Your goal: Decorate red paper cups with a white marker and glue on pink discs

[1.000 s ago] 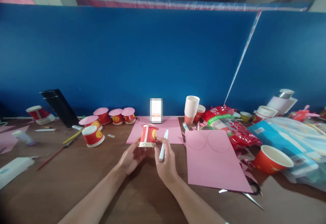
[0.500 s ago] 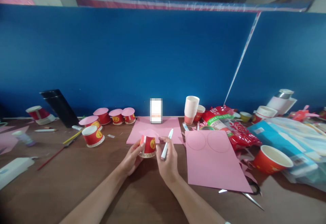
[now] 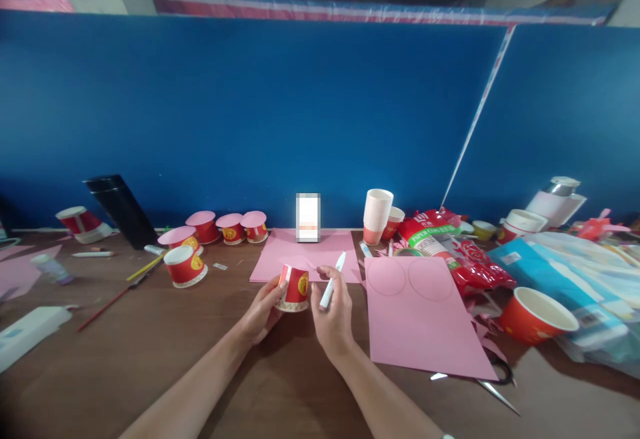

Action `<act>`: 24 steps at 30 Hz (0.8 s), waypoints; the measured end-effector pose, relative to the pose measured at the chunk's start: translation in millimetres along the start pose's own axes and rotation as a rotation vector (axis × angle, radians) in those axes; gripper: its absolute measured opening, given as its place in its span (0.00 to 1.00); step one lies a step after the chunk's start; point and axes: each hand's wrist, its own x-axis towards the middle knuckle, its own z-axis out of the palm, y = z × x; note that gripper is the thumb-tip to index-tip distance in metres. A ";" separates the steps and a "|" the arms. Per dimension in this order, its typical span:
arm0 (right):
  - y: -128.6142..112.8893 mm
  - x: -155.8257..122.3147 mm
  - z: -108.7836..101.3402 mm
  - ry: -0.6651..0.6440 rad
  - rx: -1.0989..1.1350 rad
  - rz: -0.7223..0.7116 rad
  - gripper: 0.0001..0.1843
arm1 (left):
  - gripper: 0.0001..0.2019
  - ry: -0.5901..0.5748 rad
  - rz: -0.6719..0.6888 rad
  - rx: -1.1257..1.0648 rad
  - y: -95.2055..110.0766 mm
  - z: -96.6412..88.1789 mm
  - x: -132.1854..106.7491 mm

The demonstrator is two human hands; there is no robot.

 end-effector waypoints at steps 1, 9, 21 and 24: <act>0.2 0.2 0.2 0.011 -0.005 -0.002 0.13 | 0.16 0.009 -0.003 -0.010 -0.5 -0.8 0.2; 17.8 -0.3 7.2 -0.074 -0.046 0.087 0.18 | 0.17 0.024 -0.092 -0.198 -2.2 -9.9 3.7; 27.1 -6.8 7.5 -0.153 -0.113 0.112 0.23 | 0.22 0.048 -0.105 -0.263 8.3 -15.0 -0.5; 26.7 -8.6 8.3 -0.160 -0.123 0.083 0.24 | 0.20 0.080 -0.087 -0.282 8.1 -13.7 0.2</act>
